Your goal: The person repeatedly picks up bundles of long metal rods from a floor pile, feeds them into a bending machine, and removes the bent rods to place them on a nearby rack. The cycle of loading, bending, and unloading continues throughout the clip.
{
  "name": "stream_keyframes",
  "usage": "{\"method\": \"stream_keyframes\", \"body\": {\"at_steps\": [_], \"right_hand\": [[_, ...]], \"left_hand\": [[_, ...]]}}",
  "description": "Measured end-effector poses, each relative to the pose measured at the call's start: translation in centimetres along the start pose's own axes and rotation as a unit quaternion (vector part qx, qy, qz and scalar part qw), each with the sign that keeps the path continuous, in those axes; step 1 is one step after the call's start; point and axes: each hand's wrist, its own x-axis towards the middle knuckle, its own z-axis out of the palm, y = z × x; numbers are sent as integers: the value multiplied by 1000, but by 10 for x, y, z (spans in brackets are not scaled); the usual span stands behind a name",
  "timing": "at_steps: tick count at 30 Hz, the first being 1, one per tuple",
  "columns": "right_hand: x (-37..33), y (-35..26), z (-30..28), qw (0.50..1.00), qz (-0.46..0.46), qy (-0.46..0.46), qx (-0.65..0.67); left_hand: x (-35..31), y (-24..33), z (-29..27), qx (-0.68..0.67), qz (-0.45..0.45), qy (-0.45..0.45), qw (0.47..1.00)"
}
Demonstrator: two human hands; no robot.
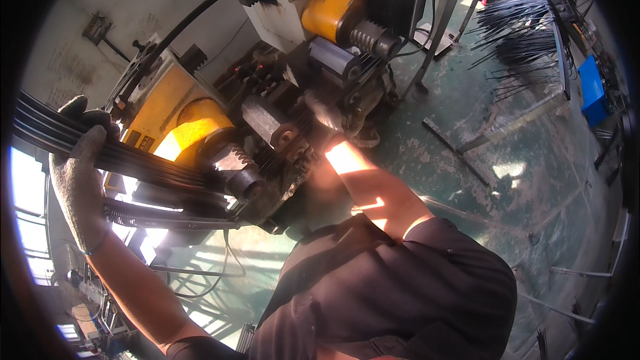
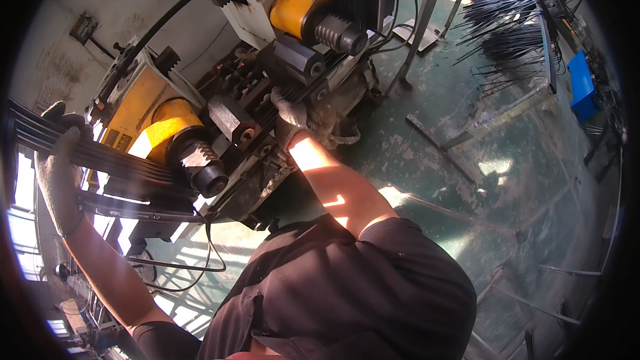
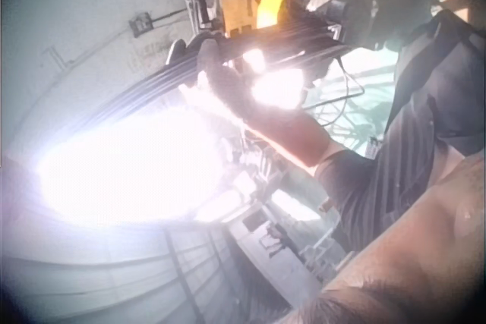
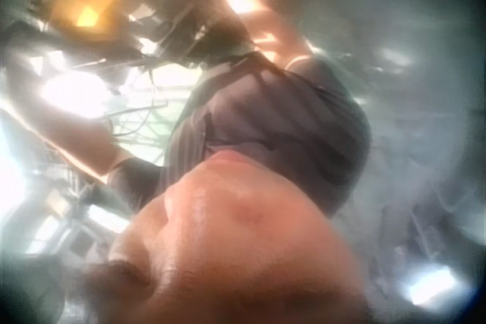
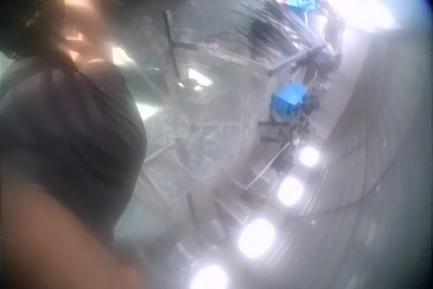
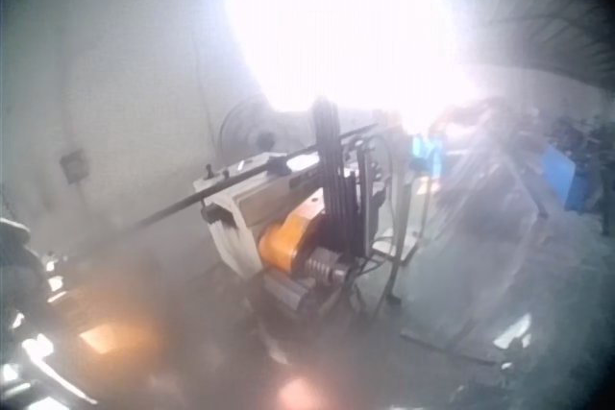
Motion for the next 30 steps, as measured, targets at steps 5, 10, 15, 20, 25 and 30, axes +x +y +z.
{"method": "stream_keyframes", "body": {"at_steps": [5, 10, 15, 20, 25, 30], "right_hand": [[7, 2, -14, 998, 60, -17, 10], [7, -2, -15, 995, 88, 38, 25], [-7, -16, 2, 992, 117, 41, -24], [30, 19, -37, 990, 109, 5, 89], [7, -19, -8, 987, 158, 26, 16], [13, -21, -19, 982, 189, -10, 16]], "left_hand": [[-3, -1, -11, 13, 3, -109, 994], [-2, -18, -25, -14, -37, -103, 994], [-11, -21, -42, -7, -65, -70, 995], [-13, 0, -19, 18, -82, -63, 995], [-23, -3, -33, 56, -120, -50, 990], [-22, 0, -36, 76, -127, -89, 985]]}}
